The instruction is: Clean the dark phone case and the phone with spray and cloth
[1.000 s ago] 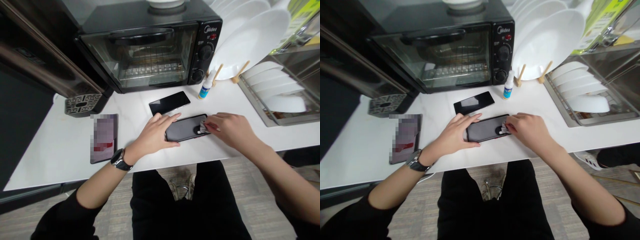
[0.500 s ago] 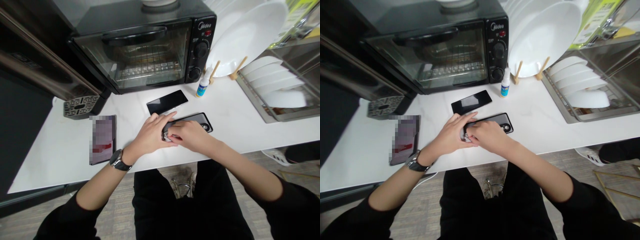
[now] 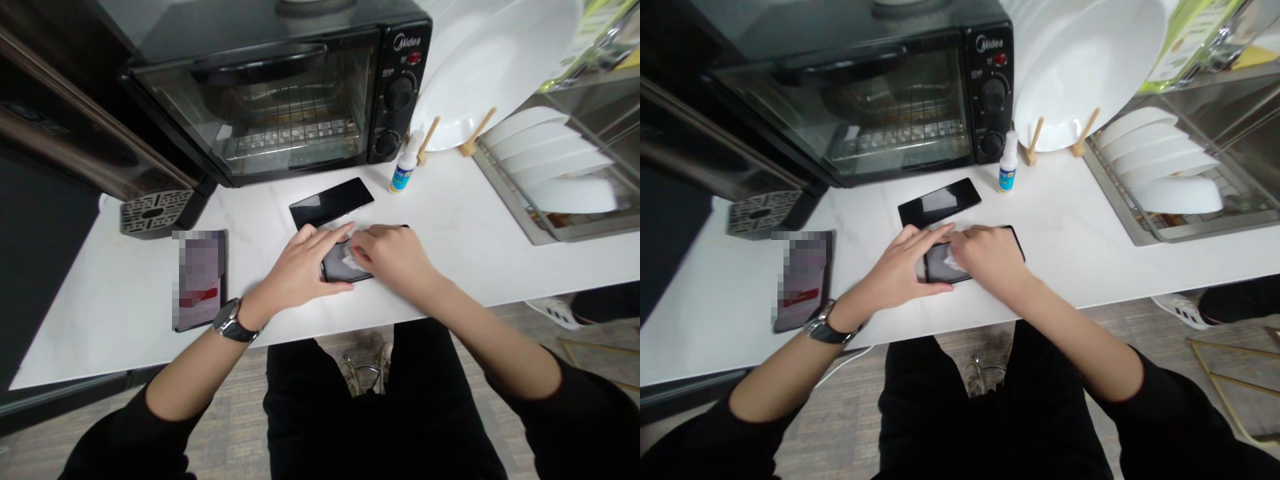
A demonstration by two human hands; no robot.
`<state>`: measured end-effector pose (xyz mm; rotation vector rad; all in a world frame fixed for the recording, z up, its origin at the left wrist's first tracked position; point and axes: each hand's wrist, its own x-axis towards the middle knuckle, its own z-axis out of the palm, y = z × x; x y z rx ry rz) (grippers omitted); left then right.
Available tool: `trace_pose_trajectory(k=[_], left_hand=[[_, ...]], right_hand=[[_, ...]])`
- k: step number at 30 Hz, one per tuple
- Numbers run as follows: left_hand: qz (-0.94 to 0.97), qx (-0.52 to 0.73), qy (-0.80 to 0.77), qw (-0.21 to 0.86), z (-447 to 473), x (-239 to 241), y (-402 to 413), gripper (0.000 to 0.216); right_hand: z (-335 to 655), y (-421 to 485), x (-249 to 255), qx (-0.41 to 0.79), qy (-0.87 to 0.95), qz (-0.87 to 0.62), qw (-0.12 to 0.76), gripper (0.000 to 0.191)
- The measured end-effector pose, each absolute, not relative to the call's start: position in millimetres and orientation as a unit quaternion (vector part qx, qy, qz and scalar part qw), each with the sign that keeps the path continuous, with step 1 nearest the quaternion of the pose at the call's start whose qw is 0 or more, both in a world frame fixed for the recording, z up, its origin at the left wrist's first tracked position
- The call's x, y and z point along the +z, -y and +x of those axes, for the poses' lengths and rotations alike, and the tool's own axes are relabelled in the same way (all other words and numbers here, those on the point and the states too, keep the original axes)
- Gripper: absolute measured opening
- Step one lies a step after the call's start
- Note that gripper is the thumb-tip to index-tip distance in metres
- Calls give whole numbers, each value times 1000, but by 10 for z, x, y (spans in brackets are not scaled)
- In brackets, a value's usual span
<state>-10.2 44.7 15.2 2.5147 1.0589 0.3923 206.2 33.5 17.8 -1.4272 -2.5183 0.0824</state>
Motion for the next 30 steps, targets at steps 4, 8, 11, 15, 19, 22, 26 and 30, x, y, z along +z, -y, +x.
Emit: trace_pose_trajectory(k=[4,8,11,15,19,22,26,30], left_hand=[[892,148,-385,187,-119,147,-459,102],[886,136,-391,209,-125,149,-455,108],[886,134,-391,213,-115,155,-446,106],[889,133,-390,200,-95,163,-446,101],[887,139,-392,199,-104,162,-455,102],[885,142,-399,192,-123,148,-467,103],[880,155,-407,192,-130,132,-474,100],[881,142,-399,210,-113,143,-451,105]], right_hand=[[1762,-294,179,79,904,-400,129,17],[2189,-215,280,105,890,-434,90,16],[2622,-197,340,42,854,-518,38,16],[2739,-250,322,-45,810,-585,28,16],[2324,-341,257,-39,806,-585,82,27],[1933,-377,211,15,838,-533,118,26],[1698,-334,186,77,881,-447,134,14],[2050,-223,235,160,860,-468,123,16]])
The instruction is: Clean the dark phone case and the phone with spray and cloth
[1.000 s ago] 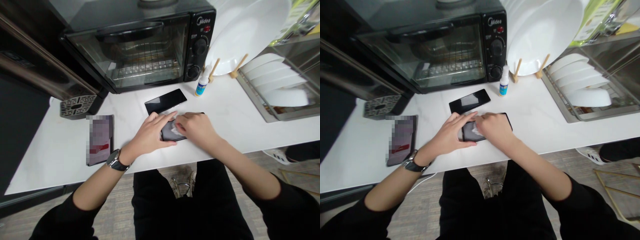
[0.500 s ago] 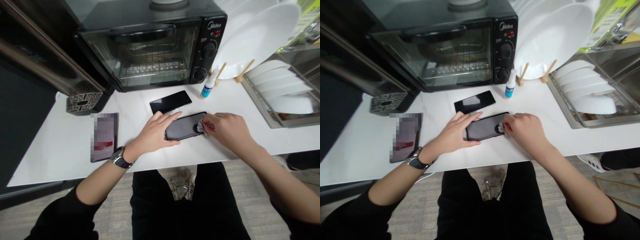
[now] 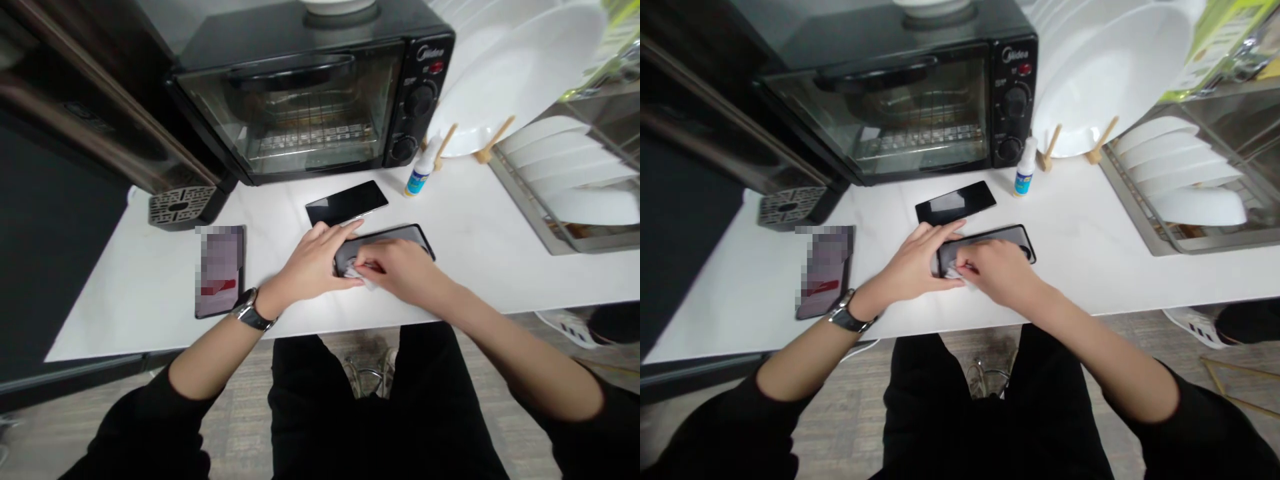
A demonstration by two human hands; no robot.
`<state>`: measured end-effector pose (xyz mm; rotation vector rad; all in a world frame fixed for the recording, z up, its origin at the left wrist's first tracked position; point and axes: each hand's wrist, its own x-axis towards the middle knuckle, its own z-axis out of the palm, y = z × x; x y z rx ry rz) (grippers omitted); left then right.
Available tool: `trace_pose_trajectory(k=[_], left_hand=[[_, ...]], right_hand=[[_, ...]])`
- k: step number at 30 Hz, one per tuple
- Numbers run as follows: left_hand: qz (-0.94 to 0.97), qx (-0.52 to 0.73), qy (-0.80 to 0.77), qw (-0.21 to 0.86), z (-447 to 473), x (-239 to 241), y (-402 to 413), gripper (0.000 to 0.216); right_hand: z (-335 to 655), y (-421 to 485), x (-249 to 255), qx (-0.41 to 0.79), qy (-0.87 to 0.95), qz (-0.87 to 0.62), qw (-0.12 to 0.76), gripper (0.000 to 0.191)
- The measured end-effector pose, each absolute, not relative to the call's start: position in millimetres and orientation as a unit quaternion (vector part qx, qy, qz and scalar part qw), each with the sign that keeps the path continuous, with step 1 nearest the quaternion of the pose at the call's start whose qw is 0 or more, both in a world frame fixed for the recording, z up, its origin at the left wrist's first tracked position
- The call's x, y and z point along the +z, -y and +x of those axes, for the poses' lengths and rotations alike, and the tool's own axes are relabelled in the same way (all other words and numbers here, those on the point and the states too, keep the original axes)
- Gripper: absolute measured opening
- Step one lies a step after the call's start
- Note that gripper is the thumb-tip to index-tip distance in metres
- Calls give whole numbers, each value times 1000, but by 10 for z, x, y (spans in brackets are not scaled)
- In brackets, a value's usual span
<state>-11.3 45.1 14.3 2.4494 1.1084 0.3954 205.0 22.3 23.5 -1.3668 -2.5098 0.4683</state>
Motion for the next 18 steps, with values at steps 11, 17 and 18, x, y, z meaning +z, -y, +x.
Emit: trace_pose_trajectory(k=[11,17,18], left_hand=[[890,163,-376,201,-108,123,-471,103],[893,159,-378,187,-128,142,-470,98],[890,157,-383,190,-132,141,-468,100]], right_hand=[[2335,-302,204,-84,790,-601,83,27],[1744,-316,195,86,891,-427,128,18],[1803,-299,211,103,892,-423,124,18]])
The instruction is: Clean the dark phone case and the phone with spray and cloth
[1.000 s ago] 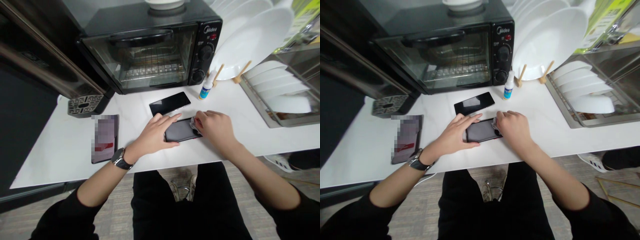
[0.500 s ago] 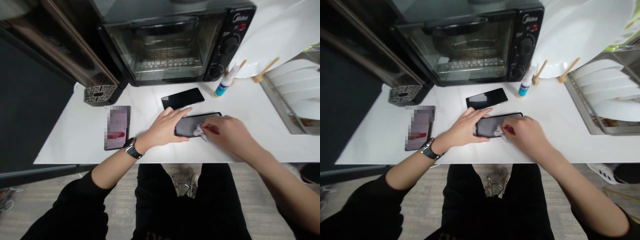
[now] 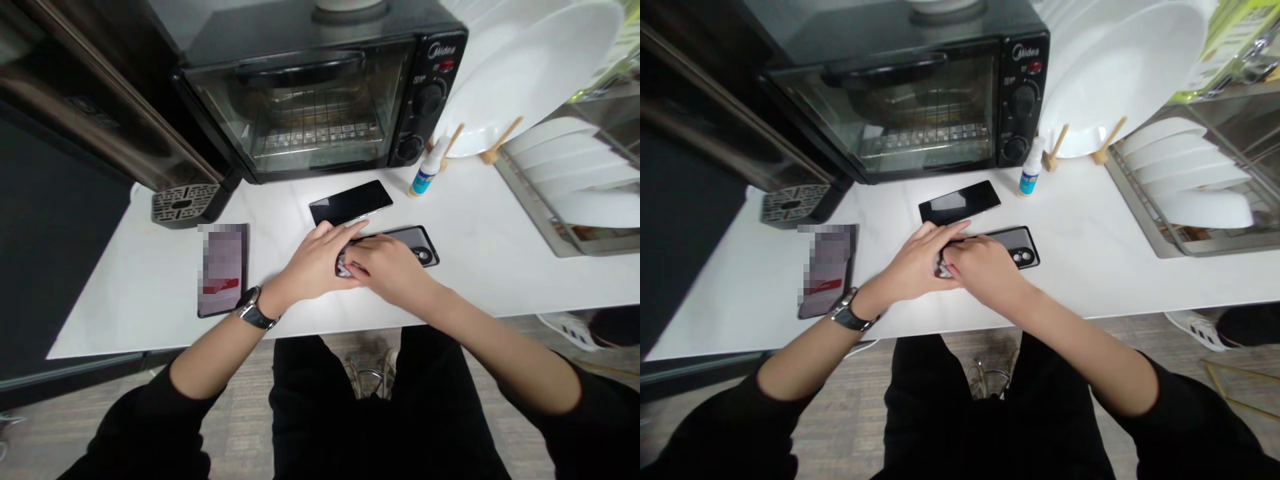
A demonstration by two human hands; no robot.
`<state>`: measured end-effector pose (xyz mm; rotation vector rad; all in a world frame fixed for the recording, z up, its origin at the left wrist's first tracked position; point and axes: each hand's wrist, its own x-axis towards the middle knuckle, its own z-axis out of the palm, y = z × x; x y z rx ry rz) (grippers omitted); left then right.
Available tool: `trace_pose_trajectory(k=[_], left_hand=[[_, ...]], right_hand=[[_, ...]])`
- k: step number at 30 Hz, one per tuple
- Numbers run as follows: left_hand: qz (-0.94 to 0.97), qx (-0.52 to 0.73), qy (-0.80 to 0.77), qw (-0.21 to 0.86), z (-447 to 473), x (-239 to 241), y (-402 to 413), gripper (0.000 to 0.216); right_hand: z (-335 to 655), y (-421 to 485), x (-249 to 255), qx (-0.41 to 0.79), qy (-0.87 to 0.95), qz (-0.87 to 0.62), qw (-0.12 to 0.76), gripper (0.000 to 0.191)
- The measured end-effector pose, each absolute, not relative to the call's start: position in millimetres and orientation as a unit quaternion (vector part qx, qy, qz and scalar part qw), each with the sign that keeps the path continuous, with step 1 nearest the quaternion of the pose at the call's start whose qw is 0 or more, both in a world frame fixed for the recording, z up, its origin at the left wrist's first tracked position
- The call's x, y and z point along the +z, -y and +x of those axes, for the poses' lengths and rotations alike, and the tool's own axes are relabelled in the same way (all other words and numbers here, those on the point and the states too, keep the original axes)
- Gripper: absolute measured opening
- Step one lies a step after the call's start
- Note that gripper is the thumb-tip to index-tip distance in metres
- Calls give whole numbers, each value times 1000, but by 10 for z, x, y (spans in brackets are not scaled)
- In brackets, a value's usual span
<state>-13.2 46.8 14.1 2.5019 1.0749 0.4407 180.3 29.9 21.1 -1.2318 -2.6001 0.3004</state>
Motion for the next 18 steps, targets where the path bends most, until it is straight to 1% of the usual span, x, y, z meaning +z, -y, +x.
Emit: trace_pose_trajectory(k=[2,4,6,9,12,15,18], left_hand=[[887,154,-388,199,-135,133,-464,106],[887,154,-385,204,-131,120,-463,108],[889,158,-382,198,-119,112,-464,105],[893,163,-374,191,-92,120,-460,100],[895,161,-365,199,-74,139,-454,98],[891,160,-377,197,-82,140,-454,101],[891,161,-377,194,-103,125,-459,99]], right_hand=[[2051,-255,245,147,878,-441,113,17],[2380,-220,272,134,859,-485,93,12],[2659,-204,287,56,839,-536,69,13],[2779,-200,285,-62,801,-591,68,20],[2517,-222,253,-111,787,-603,68,30],[2081,-272,202,-65,806,-581,91,30],[1801,-325,166,52,876,-457,143,23]])
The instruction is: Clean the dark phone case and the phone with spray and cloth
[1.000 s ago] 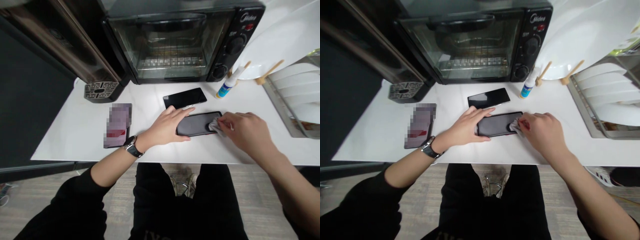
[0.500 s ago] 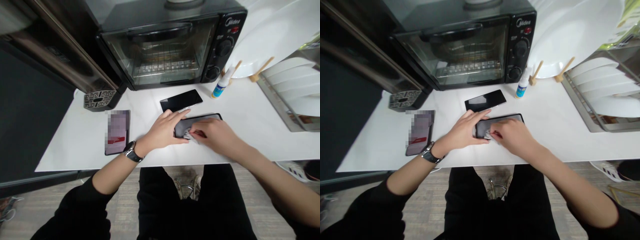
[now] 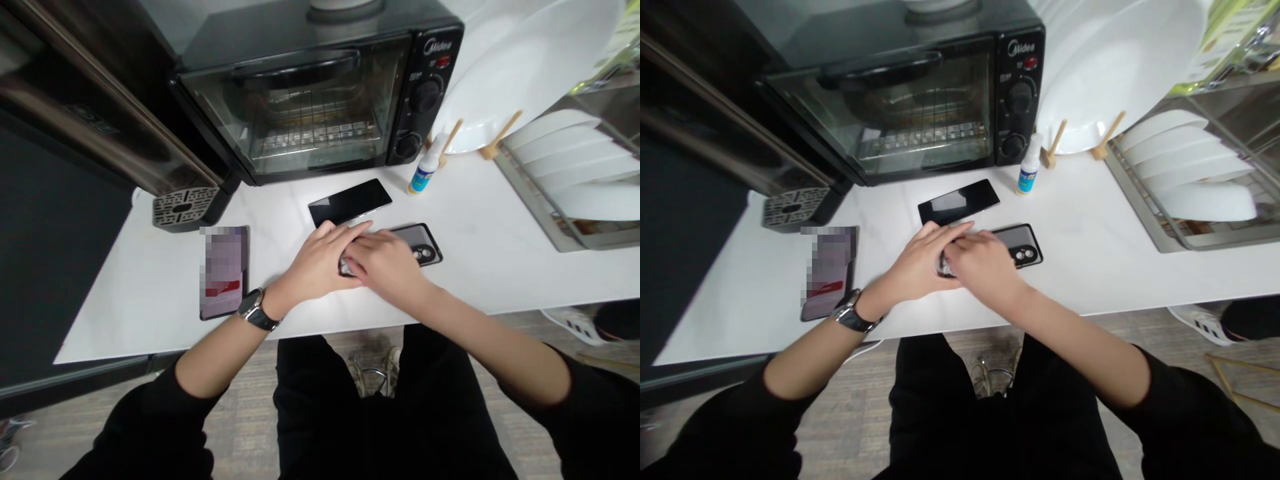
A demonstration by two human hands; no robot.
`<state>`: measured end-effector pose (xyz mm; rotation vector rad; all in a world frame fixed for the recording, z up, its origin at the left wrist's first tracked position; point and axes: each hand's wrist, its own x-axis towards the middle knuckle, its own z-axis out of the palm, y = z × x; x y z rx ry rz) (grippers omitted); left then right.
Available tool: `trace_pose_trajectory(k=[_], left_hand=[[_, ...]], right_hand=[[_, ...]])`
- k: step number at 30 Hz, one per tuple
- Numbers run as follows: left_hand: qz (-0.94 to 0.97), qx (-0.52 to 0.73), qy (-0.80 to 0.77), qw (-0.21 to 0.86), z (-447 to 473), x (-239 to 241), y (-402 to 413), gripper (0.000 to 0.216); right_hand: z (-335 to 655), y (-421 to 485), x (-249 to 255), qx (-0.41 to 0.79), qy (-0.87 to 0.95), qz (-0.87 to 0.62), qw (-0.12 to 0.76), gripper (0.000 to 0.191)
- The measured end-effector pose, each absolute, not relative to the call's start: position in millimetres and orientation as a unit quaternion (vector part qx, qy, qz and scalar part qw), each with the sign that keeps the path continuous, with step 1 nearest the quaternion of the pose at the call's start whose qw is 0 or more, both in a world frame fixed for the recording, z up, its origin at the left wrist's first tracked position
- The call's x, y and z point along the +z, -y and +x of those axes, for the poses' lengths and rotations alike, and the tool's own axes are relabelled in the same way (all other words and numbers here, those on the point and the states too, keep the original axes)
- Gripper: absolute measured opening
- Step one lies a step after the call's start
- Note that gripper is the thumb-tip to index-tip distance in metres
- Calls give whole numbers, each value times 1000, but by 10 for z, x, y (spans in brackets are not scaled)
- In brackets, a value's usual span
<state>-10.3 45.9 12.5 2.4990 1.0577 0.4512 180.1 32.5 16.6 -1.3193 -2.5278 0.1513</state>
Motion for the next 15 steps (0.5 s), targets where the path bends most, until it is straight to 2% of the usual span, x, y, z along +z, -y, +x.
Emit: trace_pose_trajectory(k=[2,5,7,10,12,15], left_hand=[[890,159,-380,197,-111,120,-460,99],[887,153,-384,204,-106,127,-454,105],[887,153,-384,204,-94,134,-449,105],[890,158,-383,191,-75,131,-451,101],[895,161,-371,189,-67,121,-458,100],[897,161,-366,188,-67,108,-468,101]], right_hand=[[1838,-340,174,125,898,-397,144,19],[2232,-318,239,218,886,-389,126,16],[2588,-296,289,167,880,-431,107,15],[2949,-291,307,7,852,-514,96,15],[2944,-304,271,-66,832,-542,97,19],[2575,-339,188,-95,835,-531,104,21]])
